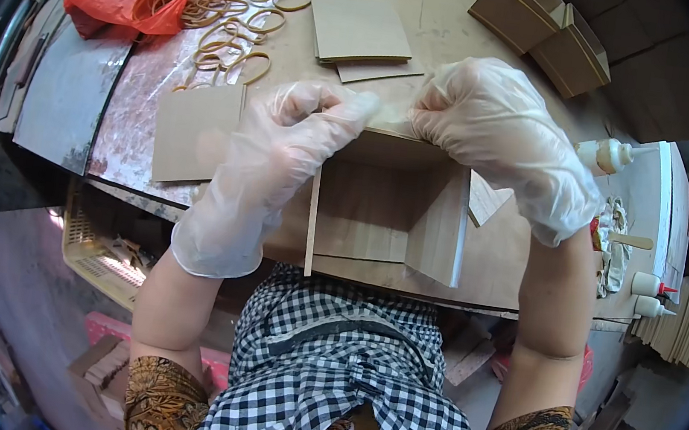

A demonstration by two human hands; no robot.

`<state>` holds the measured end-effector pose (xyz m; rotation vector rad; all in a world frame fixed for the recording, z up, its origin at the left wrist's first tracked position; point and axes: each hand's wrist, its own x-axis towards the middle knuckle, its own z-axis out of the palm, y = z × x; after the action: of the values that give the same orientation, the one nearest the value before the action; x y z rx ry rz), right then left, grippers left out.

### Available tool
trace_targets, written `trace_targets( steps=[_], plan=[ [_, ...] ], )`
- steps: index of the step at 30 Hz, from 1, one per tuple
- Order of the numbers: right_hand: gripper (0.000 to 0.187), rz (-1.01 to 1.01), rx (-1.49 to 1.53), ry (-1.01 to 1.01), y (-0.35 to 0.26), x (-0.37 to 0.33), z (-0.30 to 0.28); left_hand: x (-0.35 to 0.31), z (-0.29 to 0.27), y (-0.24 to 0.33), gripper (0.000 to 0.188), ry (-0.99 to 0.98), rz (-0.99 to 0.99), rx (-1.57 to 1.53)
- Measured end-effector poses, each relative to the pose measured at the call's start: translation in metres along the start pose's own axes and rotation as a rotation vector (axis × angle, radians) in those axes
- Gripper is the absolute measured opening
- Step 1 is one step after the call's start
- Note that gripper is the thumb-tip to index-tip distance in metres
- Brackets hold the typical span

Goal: The person assembles small cardboard boxes by hand, applying glue to the edges of pre-cut panels and folding them into shape. They secure the boxes with rubber bands and stack the finished units on the table. The process involves handling glue bottles, cardboard pieces, and rubber bands.

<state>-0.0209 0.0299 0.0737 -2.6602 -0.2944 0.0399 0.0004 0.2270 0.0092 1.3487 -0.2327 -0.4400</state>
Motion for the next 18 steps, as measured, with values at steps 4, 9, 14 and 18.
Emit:
trace_targets(
  steps=[4, 9, 14, 18],
  plan=[
    [0.022, 0.243, 0.085, -0.247, -0.001, 0.018, -0.009, 0.004, -0.002, 0.008, 0.006, -0.005, -0.184, 0.131],
    [0.033, 0.218, 0.242, -0.365, 0.011, 0.016, -0.010, 0.005, -0.004, 0.006, 0.011, -0.057, -0.191, 0.041],
    [0.022, 0.171, -0.069, -0.430, -0.014, 0.021, -0.018, 0.008, -0.005, 0.004, 0.013, -0.116, -0.221, -0.008],
    [0.024, 0.015, -0.068, -0.241, -0.009, 0.005, -0.004, 0.003, -0.005, 0.000, 0.013, -0.088, -0.160, -0.061]
  ],
)
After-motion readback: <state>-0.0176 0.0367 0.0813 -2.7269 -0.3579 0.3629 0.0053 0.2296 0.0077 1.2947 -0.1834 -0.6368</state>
